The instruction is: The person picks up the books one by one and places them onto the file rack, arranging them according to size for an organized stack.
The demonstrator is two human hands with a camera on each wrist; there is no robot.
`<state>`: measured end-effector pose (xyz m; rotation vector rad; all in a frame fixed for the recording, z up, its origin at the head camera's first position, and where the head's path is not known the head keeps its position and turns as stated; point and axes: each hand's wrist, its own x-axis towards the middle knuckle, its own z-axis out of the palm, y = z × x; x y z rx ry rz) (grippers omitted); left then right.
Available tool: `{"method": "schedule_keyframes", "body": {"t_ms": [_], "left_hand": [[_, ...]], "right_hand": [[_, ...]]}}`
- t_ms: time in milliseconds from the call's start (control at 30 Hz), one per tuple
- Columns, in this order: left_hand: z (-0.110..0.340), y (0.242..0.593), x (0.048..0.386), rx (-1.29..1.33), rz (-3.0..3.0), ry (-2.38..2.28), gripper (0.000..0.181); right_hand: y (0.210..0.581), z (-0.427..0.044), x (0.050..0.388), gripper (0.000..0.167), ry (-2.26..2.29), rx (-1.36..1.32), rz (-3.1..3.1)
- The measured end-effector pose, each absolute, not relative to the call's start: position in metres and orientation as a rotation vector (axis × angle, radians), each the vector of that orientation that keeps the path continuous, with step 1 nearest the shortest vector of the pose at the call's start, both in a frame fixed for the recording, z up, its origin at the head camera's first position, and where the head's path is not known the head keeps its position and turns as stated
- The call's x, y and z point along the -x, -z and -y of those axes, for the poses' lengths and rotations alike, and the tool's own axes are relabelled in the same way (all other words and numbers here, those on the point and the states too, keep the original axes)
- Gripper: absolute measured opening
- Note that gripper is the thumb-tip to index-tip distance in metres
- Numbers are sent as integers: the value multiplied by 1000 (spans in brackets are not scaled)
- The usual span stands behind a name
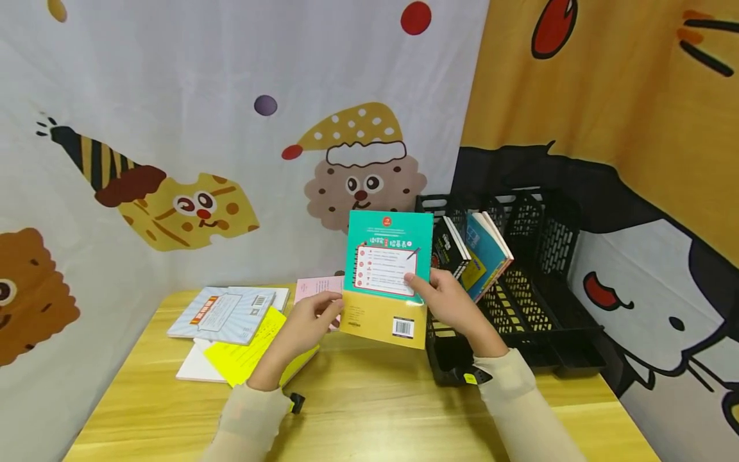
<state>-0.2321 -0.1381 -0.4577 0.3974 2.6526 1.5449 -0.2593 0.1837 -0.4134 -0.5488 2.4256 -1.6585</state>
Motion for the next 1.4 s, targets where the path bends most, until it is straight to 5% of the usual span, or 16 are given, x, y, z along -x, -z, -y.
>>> {"method": "schedule_keyframes", "body": {"t_ms": [800,1133,1400], "left_hand": [[35,468,233,-603,-2476,-1624,32],[3,476,228,-639,-2433,-1571,62],[-7,479,224,-603,-2428,-1549,65]], "right_hand": [[378,-326,238,43,1508,536,-2649],[386,-391,230,22,1647,423,-2753],[390,-413,229,30,1800,362,-2759]]}}
